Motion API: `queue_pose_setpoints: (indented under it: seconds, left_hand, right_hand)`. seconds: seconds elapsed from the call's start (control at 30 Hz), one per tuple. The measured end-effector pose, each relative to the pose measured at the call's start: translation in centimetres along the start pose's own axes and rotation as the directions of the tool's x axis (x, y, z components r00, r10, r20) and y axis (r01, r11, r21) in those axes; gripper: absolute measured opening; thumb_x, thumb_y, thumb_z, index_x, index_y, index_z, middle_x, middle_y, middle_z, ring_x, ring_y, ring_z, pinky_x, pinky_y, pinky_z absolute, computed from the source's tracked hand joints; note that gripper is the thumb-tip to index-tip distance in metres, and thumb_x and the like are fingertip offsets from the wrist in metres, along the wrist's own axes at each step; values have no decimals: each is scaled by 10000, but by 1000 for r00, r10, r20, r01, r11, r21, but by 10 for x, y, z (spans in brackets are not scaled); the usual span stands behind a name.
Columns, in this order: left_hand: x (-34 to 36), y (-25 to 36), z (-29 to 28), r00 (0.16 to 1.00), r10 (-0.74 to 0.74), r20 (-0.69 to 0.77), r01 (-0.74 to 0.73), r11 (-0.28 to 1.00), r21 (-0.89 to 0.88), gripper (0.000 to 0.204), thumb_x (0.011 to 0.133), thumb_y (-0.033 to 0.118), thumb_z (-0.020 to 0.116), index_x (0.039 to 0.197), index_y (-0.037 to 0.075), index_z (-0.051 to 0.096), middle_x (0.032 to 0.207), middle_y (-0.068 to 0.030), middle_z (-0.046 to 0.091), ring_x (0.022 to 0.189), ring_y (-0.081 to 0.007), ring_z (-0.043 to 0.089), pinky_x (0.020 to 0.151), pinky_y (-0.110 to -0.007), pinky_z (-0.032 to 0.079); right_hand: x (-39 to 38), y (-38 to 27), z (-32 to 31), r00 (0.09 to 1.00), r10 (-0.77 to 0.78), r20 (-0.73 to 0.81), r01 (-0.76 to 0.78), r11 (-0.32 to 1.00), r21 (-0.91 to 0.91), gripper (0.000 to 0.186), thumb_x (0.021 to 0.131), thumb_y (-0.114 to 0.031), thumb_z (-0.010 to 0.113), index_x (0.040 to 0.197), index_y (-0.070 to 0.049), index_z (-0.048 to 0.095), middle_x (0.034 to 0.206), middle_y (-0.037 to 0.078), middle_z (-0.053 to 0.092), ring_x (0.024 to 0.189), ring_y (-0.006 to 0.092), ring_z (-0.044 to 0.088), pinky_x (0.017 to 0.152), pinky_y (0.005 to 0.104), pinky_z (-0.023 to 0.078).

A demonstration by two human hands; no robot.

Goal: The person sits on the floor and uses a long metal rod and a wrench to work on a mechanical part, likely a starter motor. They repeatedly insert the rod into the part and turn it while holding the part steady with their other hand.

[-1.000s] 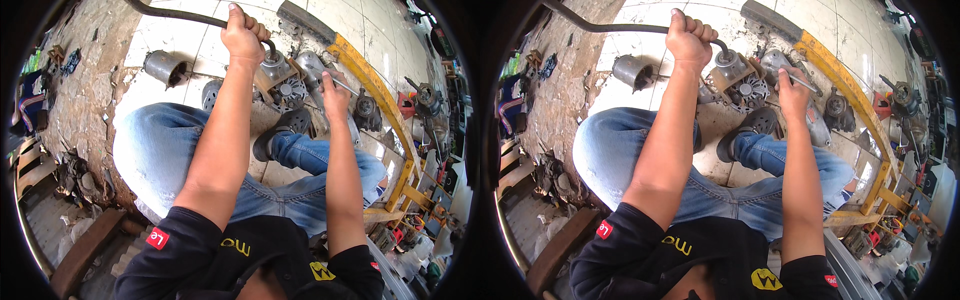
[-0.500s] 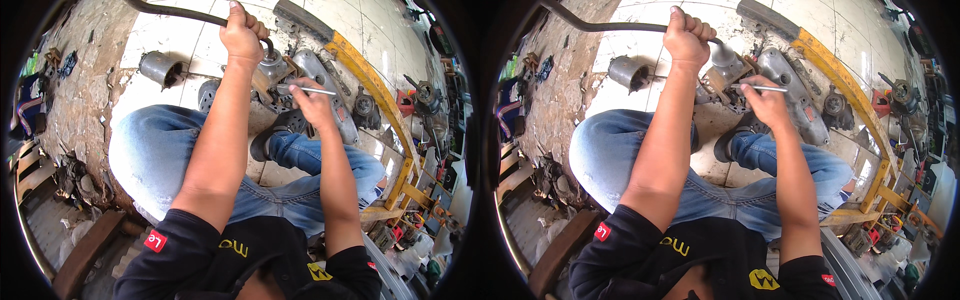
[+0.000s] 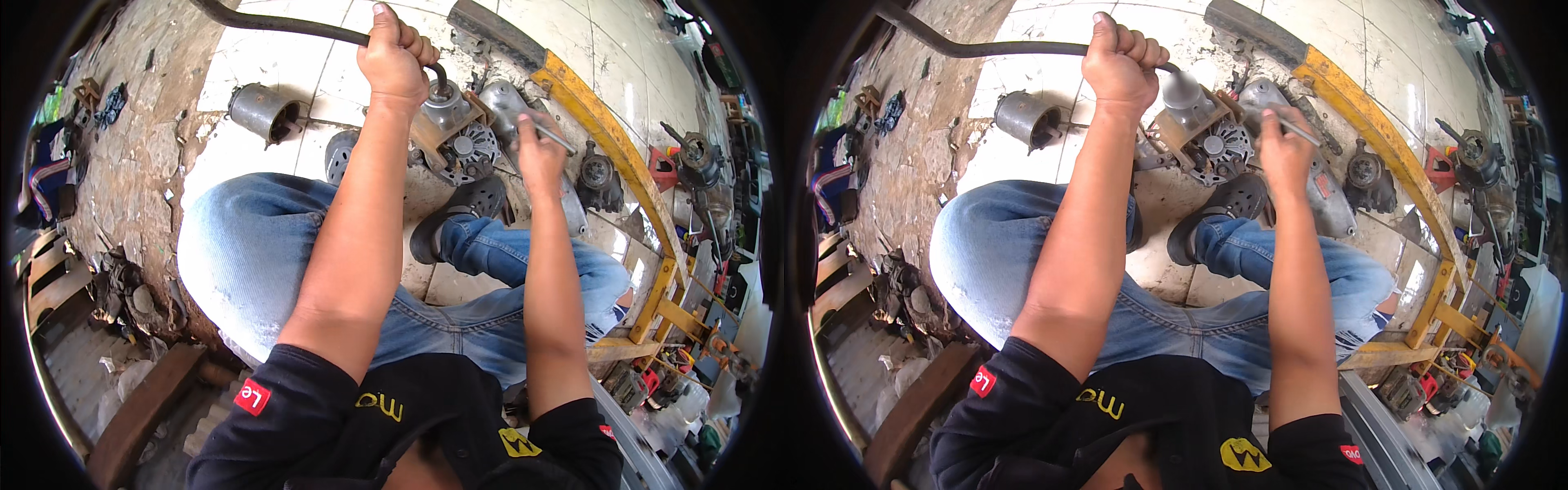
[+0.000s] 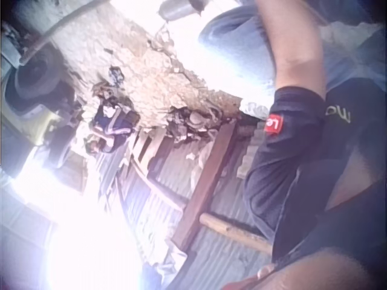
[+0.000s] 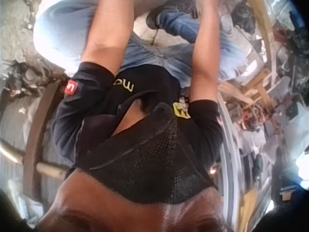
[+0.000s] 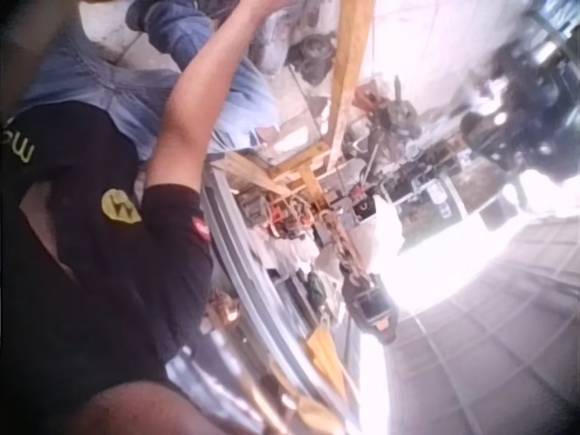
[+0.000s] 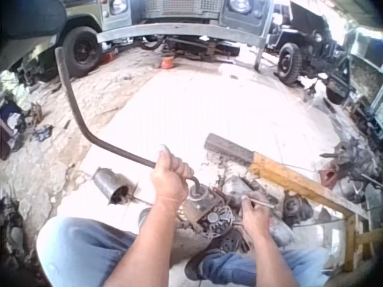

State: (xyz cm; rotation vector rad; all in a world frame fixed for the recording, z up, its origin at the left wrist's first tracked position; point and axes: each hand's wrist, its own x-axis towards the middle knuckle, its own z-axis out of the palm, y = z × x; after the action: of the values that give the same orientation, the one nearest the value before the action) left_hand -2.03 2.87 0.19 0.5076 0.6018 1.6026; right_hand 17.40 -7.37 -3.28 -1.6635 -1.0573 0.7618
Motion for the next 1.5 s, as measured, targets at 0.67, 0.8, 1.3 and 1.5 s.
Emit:
queue_pose_setpoints:
  seconds: [0.67, 0.8, 1.3, 1.5]
  left_hand:
    - [2, -3, -1, 1000, -7, -1, 7, 1000, -26, 535, 1002, 449, 400, 594, 143, 240, 530, 8, 165, 494, -163, 163, 525, -362, 294]
    - [2, -1, 0, 999, -20, -26, 19, 1000, -21, 529, 1001, 444, 404, 595, 145, 244, 530, 7, 168, 490, -164, 165, 523, -359, 292]
    - [3, -3, -1, 999, 28, -40, -28, 1000, -12, 534, 996, 420, 432, 572, 133, 280, 506, 5, 204, 475, -162, 209, 516, -363, 319]
    - [3, -4, -1, 1000, 0, -30, -1, 1000, -25, 543, 995, 436, 428, 569, 134, 276, 511, 5, 195, 480, -163, 202, 515, -359, 309]
  right_hand:
    - [-16, -38, 15, 855, -99, 509, 286, 908, -305, 100, 857, -111, 638, 909, -26, 647, 786, 100, 690, 683, 204, 640, 630, 326, 493]
    - [-3, -48, 18, 855, -321, 408, 441, 864, -244, 96, 858, -125, 647, 917, -51, 663, 832, 117, 698, 742, 227, 673, 670, 320, 510]
    - [-24, -53, 21, 837, -402, 370, 509, 821, -258, 122, 856, -123, 673, 951, -47, 668, 894, 139, 700, 783, 271, 689, 683, 335, 528]
    - [-19, -38, 28, 815, -430, 389, 528, 827, -193, 107, 869, -131, 673, 936, -48, 670, 849, 121, 702, 791, 231, 689, 702, 335, 522]
